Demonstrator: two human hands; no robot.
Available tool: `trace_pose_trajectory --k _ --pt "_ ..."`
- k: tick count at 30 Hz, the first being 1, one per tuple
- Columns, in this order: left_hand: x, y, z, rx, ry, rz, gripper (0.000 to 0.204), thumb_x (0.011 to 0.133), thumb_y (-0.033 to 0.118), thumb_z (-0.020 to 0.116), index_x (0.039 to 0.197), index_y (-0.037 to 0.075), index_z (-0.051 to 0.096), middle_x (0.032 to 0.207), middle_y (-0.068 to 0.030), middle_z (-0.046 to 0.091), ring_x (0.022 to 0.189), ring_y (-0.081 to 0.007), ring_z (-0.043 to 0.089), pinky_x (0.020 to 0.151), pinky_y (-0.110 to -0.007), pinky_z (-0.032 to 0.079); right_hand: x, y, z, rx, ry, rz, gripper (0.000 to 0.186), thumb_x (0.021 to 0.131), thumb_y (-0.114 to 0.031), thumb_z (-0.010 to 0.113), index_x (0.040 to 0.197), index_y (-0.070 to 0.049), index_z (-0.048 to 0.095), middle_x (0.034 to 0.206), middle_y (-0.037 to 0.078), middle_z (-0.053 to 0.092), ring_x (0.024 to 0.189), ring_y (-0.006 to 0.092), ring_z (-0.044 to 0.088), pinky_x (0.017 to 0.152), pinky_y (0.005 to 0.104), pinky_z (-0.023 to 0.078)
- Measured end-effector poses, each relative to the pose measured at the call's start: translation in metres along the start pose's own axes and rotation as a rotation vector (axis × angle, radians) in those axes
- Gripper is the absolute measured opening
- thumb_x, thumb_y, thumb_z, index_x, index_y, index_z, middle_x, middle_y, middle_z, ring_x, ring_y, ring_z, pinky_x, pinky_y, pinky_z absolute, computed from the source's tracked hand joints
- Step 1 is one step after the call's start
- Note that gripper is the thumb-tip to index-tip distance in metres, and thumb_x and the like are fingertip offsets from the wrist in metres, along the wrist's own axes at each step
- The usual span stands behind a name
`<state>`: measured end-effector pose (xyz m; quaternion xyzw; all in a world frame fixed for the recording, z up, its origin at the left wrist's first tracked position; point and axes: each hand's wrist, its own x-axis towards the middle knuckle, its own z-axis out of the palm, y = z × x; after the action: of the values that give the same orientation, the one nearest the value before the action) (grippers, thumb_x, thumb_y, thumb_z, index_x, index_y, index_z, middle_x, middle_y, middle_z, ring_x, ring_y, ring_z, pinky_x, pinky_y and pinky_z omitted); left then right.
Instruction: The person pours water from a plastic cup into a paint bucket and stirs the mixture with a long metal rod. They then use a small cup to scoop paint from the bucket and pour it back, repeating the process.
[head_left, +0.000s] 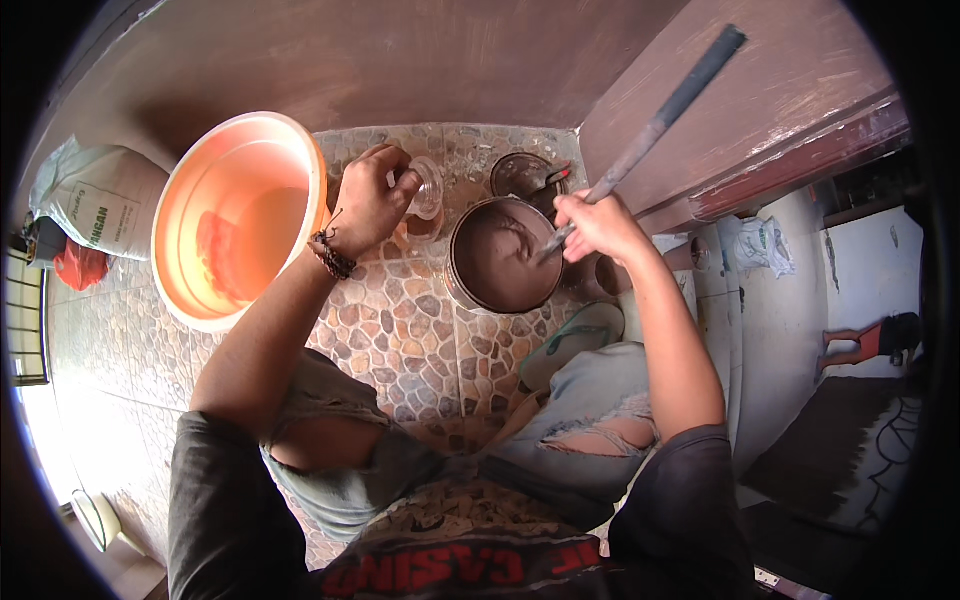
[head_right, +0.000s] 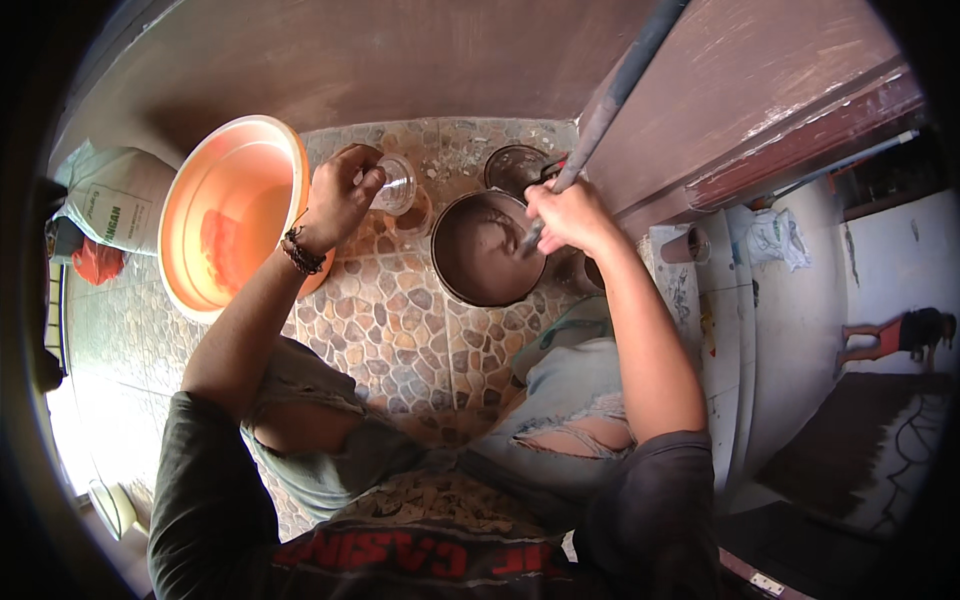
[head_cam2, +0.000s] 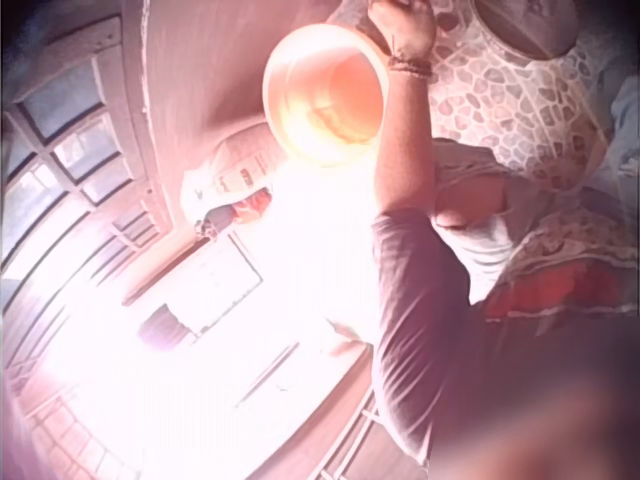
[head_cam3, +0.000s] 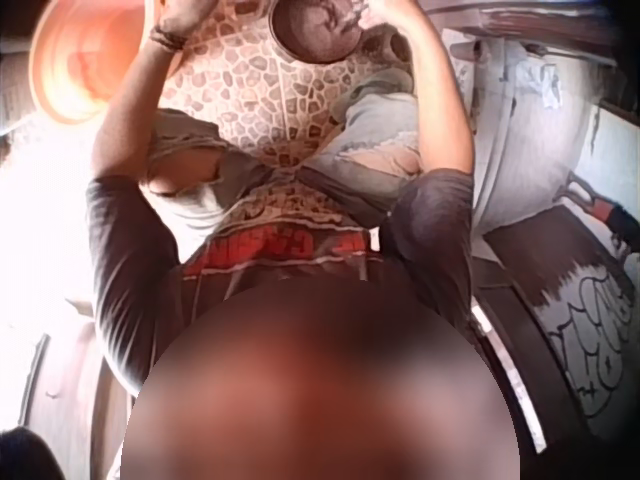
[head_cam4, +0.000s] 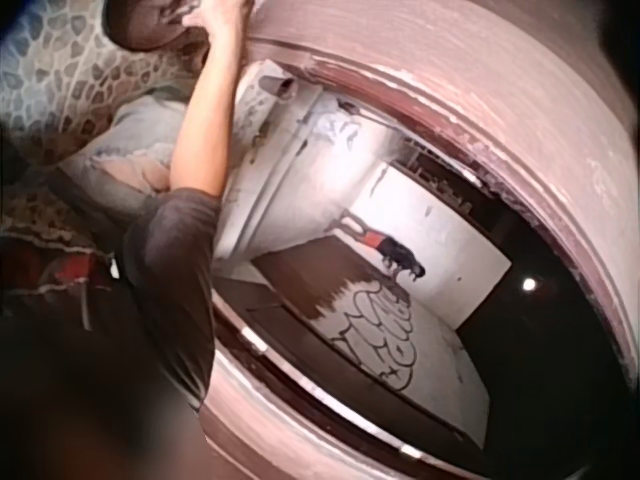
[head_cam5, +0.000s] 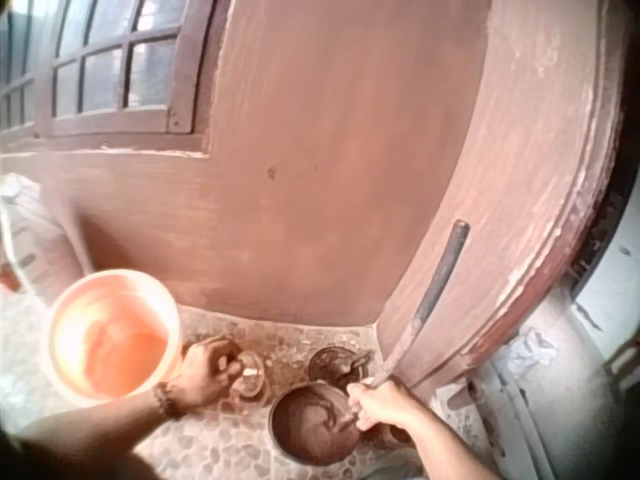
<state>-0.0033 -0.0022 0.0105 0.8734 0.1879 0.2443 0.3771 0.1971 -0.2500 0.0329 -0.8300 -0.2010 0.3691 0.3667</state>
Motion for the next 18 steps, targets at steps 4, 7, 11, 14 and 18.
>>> trace_pose_trajectory --k 4,7,11,14,18 --pt "0.003 -0.004 -0.002 0.032 0.002 0.013 0.025 0.092 0.015 0.061 0.108 -0.004 0.065 0.105 -0.0193 0.068 0.093 -0.0318 0.068 0.084 -0.039 0.053 -0.001 0.009 0.019 0.19 -0.21 -0.081 0.043 0.1 -0.038 0.06 0.094 0.005 0.06 0.076 0.018 0.065 0.06 0.0257 0.071 0.052 0.0325 0.061" --pt "0.005 -0.01 -0.002 -0.017 0.028 -0.041 0.024 0.094 0.016 0.061 0.106 -0.004 0.065 0.099 -0.0142 0.067 0.09 -0.0238 0.067 0.081 -0.036 0.053 0.006 0.013 0.023 0.22 -0.123 -0.183 0.043 0.1 -0.037 0.059 0.095 0.005 0.061 0.075 0.017 0.065 0.061 0.0242 0.07 0.054 0.0318 0.06" --pt "0.009 -0.019 -0.008 -0.178 0.097 -0.073 0.022 0.097 0.017 0.06 0.103 -0.003 0.065 0.092 -0.0062 0.066 0.088 -0.0149 0.064 0.077 -0.032 0.052 0.008 0.005 0.004 -0.021 0.081 -0.129 0.042 0.1 -0.033 0.057 0.094 0.008 0.064 0.077 0.015 0.067 0.057 0.0231 0.069 0.054 0.0318 0.06" --pt "0.01 -0.024 -0.018 -0.251 0.118 -0.182 0.02 0.099 0.016 0.058 0.102 -0.002 0.066 0.092 -0.0049 0.067 0.09 -0.0135 0.064 0.082 -0.03 0.052 0.0 0.002 0.001 -0.039 -0.057 -0.013 0.041 0.1 -0.034 0.057 0.09 0.005 0.063 0.071 0.015 0.064 0.057 0.0239 0.07 0.05 0.0316 0.059" --pt "0.014 -0.029 -0.037 -0.577 0.298 -0.114 0.018 0.099 0.011 0.058 0.104 -0.005 0.067 0.099 -0.0069 0.07 0.093 -0.0125 0.064 0.086 -0.028 0.05 -0.003 0.008 0.022 0.136 -0.255 -0.111 0.042 0.101 -0.035 0.057 0.093 0.006 0.063 0.079 0.017 0.066 0.059 0.0235 0.07 0.054 0.0317 0.06"
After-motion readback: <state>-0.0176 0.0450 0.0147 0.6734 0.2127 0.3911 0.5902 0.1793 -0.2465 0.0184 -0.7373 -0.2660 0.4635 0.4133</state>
